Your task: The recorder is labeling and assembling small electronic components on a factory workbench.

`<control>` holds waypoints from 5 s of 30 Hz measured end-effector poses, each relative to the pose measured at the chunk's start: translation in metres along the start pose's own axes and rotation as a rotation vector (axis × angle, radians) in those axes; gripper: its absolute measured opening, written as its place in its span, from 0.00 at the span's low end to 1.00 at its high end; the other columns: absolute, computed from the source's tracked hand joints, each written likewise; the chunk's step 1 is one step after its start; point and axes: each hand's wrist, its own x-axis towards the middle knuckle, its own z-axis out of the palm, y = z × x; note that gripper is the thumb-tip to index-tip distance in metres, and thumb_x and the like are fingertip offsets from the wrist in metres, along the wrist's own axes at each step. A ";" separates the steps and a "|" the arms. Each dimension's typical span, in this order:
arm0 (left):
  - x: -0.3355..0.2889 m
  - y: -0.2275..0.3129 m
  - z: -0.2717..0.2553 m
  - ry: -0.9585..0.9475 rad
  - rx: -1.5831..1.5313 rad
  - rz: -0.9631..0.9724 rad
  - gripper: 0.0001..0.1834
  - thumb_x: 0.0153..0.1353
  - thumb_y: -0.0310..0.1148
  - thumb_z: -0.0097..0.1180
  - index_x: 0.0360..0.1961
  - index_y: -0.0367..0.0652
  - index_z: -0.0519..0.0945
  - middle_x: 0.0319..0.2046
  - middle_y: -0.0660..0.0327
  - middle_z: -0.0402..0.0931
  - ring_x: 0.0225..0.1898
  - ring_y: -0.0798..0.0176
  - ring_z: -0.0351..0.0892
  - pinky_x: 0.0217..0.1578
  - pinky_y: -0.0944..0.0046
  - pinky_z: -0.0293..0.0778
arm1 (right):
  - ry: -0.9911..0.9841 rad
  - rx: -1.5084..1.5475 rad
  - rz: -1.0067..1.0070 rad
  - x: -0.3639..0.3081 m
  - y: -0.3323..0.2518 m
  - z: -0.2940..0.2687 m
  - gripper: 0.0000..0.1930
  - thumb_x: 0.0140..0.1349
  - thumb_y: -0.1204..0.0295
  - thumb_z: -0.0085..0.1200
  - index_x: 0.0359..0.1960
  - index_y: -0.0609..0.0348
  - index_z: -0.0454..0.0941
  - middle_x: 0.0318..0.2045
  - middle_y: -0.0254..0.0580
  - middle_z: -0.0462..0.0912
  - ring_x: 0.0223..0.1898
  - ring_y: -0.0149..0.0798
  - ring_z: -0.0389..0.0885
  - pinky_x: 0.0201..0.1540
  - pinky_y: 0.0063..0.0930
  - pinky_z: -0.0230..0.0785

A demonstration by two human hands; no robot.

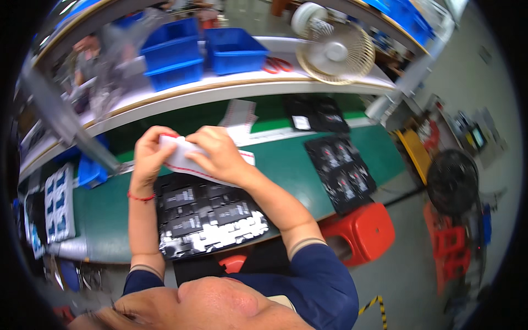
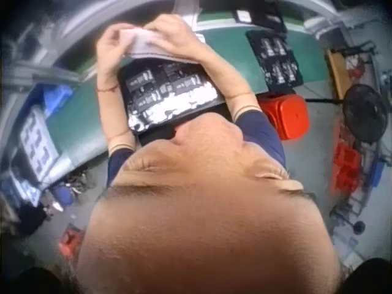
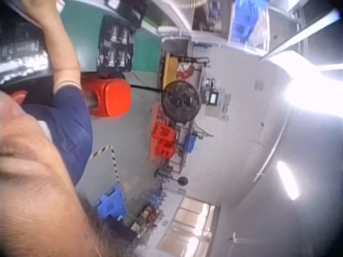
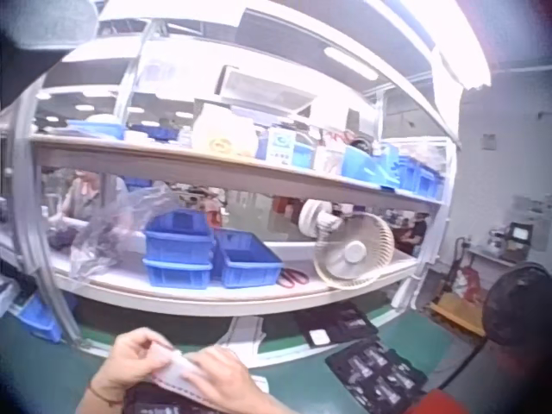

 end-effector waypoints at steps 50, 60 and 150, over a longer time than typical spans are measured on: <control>-0.003 0.002 -0.009 0.212 0.025 -0.082 0.07 0.61 0.29 0.66 0.35 0.41 0.79 0.29 0.64 0.81 0.29 0.74 0.77 0.31 0.72 0.74 | -1.400 0.337 0.572 -0.448 -0.081 0.029 0.18 0.67 0.64 0.44 0.54 0.53 0.78 0.45 0.47 0.83 0.52 0.47 0.77 0.55 0.41 0.62; -0.002 -0.017 -0.005 0.200 0.116 -0.163 0.06 0.62 0.28 0.65 0.35 0.41 0.78 0.30 0.65 0.81 0.30 0.75 0.77 0.33 0.73 0.73 | -1.328 0.224 0.565 -0.443 -0.071 0.028 0.16 0.66 0.63 0.45 0.50 0.50 0.80 0.43 0.44 0.85 0.50 0.46 0.77 0.53 0.42 0.61; -0.020 0.014 0.020 0.085 0.184 -0.077 0.10 0.59 0.20 0.64 0.41 0.35 0.80 0.40 0.56 0.82 0.43 0.65 0.81 0.46 0.66 0.77 | -0.033 0.199 0.104 0.000 0.007 -0.010 0.08 0.54 0.71 0.65 0.34 0.58 0.82 0.32 0.40 0.78 0.38 0.46 0.75 0.44 0.38 0.66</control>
